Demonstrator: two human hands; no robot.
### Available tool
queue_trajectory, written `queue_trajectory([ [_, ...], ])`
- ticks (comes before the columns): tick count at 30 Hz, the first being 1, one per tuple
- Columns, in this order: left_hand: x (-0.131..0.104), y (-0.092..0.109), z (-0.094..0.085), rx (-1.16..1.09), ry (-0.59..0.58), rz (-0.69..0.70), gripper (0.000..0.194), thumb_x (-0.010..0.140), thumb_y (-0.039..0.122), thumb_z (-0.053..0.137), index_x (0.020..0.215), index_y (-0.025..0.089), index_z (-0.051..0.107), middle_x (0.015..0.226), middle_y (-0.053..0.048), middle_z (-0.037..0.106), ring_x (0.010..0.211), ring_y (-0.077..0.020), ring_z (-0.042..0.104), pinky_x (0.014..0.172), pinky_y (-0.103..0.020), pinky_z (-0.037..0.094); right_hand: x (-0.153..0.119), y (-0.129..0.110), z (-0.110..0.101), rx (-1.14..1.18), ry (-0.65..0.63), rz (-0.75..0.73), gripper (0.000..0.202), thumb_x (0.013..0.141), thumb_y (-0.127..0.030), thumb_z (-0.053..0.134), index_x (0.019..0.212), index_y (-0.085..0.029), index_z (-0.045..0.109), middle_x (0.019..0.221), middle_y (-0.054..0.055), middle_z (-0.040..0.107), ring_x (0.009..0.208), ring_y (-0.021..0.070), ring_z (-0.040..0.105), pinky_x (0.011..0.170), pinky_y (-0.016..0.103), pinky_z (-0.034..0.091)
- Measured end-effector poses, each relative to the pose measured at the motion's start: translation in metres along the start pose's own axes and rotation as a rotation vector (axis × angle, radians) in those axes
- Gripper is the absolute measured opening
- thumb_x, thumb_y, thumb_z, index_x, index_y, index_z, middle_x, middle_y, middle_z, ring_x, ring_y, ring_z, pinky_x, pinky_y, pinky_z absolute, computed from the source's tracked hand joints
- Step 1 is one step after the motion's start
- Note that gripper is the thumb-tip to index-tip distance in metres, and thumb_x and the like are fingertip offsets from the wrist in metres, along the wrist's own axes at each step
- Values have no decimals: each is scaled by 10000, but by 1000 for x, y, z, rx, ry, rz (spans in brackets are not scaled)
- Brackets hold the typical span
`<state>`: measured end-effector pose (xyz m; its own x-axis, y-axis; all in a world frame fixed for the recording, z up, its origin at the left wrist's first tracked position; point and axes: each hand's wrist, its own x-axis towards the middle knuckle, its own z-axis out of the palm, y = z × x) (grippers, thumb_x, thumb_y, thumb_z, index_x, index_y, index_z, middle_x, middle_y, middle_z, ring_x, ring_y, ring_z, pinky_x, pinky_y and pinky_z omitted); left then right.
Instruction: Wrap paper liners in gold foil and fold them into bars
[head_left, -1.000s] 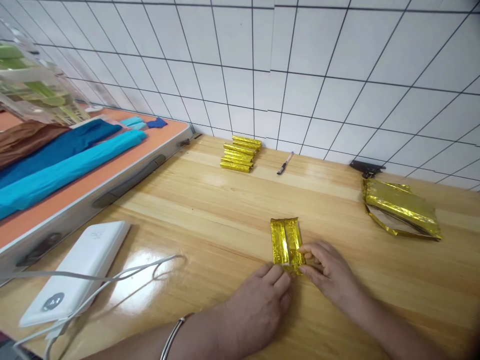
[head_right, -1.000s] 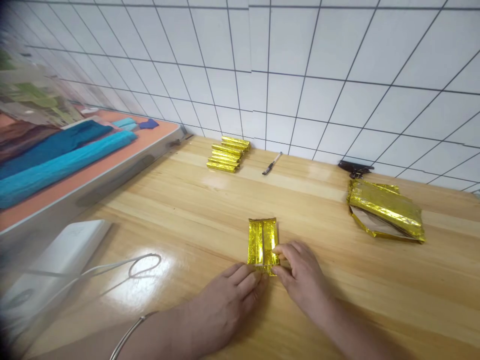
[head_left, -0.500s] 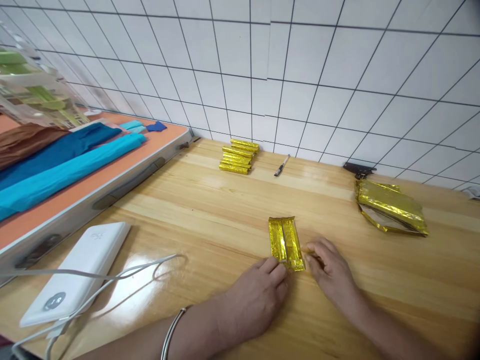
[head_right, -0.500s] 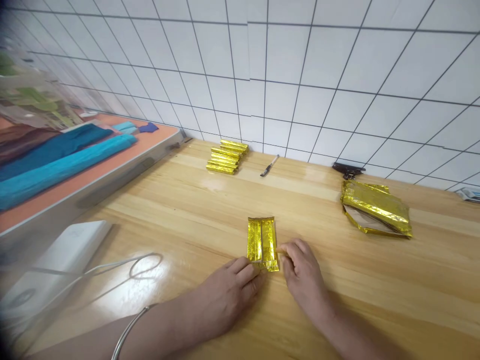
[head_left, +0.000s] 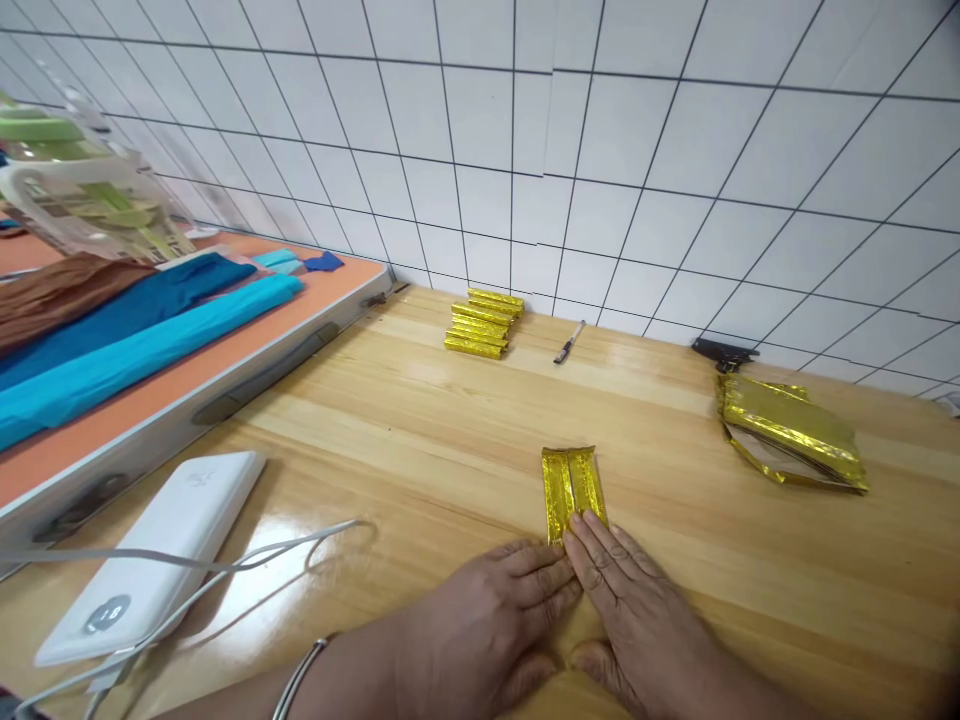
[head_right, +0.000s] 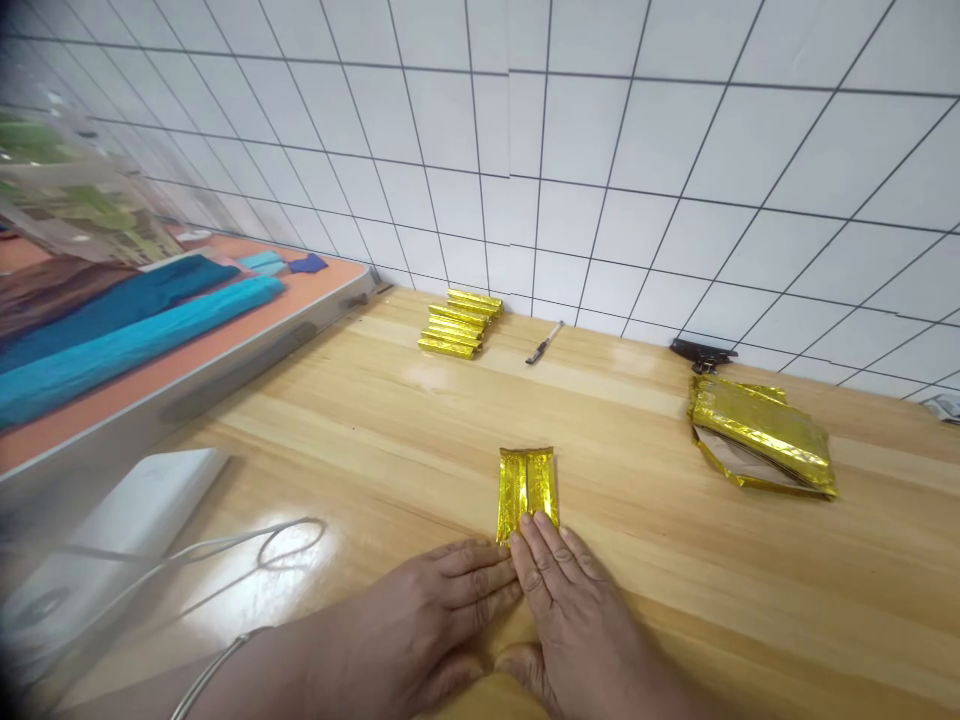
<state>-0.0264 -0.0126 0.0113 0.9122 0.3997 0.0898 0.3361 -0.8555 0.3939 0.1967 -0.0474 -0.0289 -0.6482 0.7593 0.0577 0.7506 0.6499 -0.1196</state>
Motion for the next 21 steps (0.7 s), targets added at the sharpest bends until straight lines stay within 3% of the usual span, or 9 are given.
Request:
queue_trajectory([
  [4,-6,-13,-5,-203,14,52,444,835,344,498,1247,183,463,1299,-60,493,1221,-170,410,1069,-332,263,4,14,-11,96,-108,-49,744,831,-406,497,1428,-172,120,1469,90,168,1345,252,162,1087,442,222],
  [7,-9,-23,-5,-323,77,73,297,868,269,461,1150,211,535,1192,-40,574,1149,-130,478,1027,-286,325,12,31,-24,178,-178,-137,633,872,-371,449,1418,-201,178,1453,84,231,1334,215,209,1091,421,211],
  [10,-11,-41,-8,-267,326,-181,312,921,226,339,1192,177,486,1210,-91,542,1160,-148,461,992,-318,366,21,44,-35,262,-151,-202,488,905,-299,400,1379,-242,301,1404,63,358,1306,176,287,1086,418,208],
  [12,-8,-57,-10,-166,450,-324,468,920,298,361,1353,142,275,1371,-140,370,1277,-188,322,1043,-381,303,26,48,-37,318,-96,-223,427,899,-280,419,1325,-263,403,1345,60,452,1272,168,354,1079,436,206],
  [14,0,-73,-12,-80,342,-252,637,902,388,391,1408,116,114,1458,-167,183,1346,-223,173,1074,-411,238,29,51,-36,363,-55,-223,378,886,-275,451,1262,-274,485,1279,62,527,1236,171,410,1070,458,210],
  [17,14,-85,-15,0,122,-127,692,893,473,363,1419,127,78,1467,-156,164,1360,-234,125,1088,-429,179,34,56,-33,403,-35,-203,326,867,-274,487,1186,-279,555,1215,59,582,1201,178,453,1056,478,230],
  [21,23,-79,-11,85,36,-85,734,875,548,323,1418,111,94,1457,-171,189,1358,-245,134,1087,-444,142,37,58,-35,343,-8,-200,297,861,-262,496,1143,-271,588,1206,47,590,1241,194,403,1051,487,253],
])
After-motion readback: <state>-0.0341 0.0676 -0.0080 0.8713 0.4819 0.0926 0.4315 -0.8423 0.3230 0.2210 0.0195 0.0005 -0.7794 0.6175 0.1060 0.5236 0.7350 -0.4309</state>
